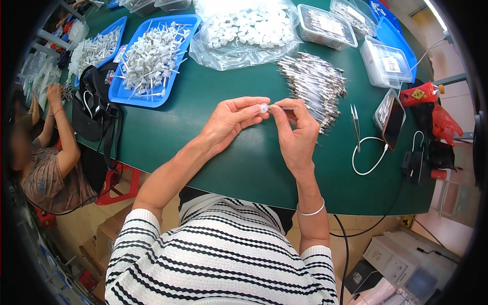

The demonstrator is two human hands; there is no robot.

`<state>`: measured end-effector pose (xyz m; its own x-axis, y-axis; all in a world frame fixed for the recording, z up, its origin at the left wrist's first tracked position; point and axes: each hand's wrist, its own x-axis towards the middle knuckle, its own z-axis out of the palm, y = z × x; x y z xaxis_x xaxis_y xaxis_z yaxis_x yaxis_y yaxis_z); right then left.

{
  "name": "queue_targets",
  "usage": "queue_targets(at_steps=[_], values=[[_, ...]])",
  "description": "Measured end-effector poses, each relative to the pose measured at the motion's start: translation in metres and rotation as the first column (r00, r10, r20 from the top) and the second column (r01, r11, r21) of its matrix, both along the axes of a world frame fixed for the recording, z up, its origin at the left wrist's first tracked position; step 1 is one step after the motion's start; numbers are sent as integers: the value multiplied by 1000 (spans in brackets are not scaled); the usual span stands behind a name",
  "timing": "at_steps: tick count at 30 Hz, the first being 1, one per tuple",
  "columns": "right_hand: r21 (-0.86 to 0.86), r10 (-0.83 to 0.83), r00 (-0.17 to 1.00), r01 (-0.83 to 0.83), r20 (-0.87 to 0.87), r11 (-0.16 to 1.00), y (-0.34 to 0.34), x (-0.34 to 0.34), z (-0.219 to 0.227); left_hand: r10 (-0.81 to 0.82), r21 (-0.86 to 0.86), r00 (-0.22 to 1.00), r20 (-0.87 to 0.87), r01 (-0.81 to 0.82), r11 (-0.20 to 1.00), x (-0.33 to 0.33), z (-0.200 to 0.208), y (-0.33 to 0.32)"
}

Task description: The person repeatedly picks up small white plastic caps and metal rods from a green table. They insert the metal rod into the white cap and place the assembled unit into a blue tray. The process is repetitive and involves handling small components by hand.

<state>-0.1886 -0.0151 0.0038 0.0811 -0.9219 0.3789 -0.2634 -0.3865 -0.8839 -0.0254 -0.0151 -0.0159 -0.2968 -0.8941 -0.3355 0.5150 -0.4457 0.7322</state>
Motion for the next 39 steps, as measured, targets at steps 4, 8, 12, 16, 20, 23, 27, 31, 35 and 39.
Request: queue_targets(at_steps=[4,8,12,16,20,23,27,31,35,39], values=[[-6,2,1000,-2,0,1000,0,0,0,-1,-1,1000,5,1,1000,0,0,0],[-21,3,1000,-3,-9,1000,-1,0,-2,0,-2,1000,4,0,1000,1,-1,-1],[-33,13,1000,-14,-19,999,0,0,0,4,-3,1000,7,-4,1000,0,0,0],[-28,15,1000,-15,-13,999,0,0,0,3,-2,1000,11,-3,1000,0,0,0],[-43,15,1000,-15,-4,999,0,0,-1,-1,-1,1000,18,1,1000,0,1,0],[-52,10,1000,-10,-8,999,-1,0,-2,2,-2,1000,21,-2,1000,0,2,0],[-63,8,1000,-8,-7,998,-1,0,-3,2,-19,999,35,-2,1000,0,2,0],[-64,10,1000,-11,-11,998,-1,0,-1,1,-39,999,42,1,999,0,1,0],[-60,13,1000,-14,-25,998,-1,0,0,6,-50,999,45,-4,999,-1,0,1],[-15,11,999,-11,-38,1000,0,-1,1,2,-32,999,47,0,999,-1,2,1]])
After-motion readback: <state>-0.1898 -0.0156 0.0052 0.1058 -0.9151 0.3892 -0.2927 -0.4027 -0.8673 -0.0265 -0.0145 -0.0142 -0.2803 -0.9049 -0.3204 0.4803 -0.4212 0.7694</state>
